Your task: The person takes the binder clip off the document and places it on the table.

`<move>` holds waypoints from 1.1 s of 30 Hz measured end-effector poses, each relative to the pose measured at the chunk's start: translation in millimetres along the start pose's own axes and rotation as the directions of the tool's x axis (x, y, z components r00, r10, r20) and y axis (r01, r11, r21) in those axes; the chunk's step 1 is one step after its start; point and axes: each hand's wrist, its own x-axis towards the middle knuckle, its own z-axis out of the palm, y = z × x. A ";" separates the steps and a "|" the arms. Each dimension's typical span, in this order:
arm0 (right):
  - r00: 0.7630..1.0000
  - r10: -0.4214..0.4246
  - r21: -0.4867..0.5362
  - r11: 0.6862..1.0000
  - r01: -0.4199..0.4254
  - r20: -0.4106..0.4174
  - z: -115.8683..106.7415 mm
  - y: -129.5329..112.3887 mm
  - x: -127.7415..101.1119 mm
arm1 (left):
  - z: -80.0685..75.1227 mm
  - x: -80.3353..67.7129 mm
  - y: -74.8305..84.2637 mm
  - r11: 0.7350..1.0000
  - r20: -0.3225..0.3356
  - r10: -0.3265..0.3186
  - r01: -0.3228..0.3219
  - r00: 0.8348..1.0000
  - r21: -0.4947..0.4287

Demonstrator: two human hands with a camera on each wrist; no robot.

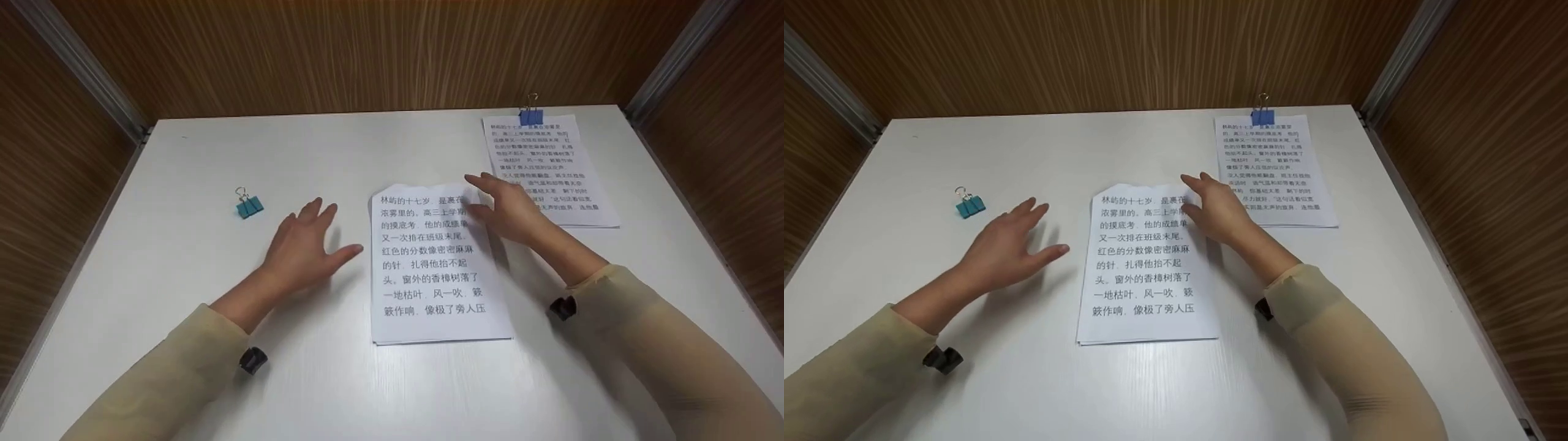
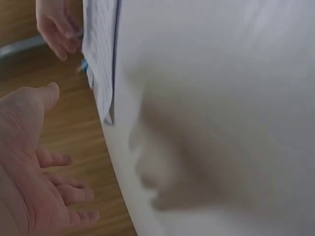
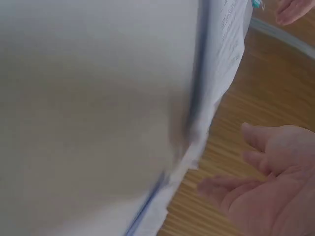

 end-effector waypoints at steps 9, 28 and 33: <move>0.974 -0.136 -0.404 0.893 0.200 0.181 3.4 -18.5 -62.0 | 33.6 -17.7 45.3 0.962 0.149 0.171 -0.198 0.974 0.190; 0.908 -0.254 -0.434 0.813 0.387 0.334 13.7 -24.3 -110.3 | 57.4 -28.3 62.1 0.913 0.290 0.299 -0.361 0.909 0.190; 0.904 -0.267 -0.430 0.810 0.399 0.334 17.7 -22.2 -106.3 | 55.6 -24.2 59.6 0.917 0.307 0.285 -0.352 0.908 0.190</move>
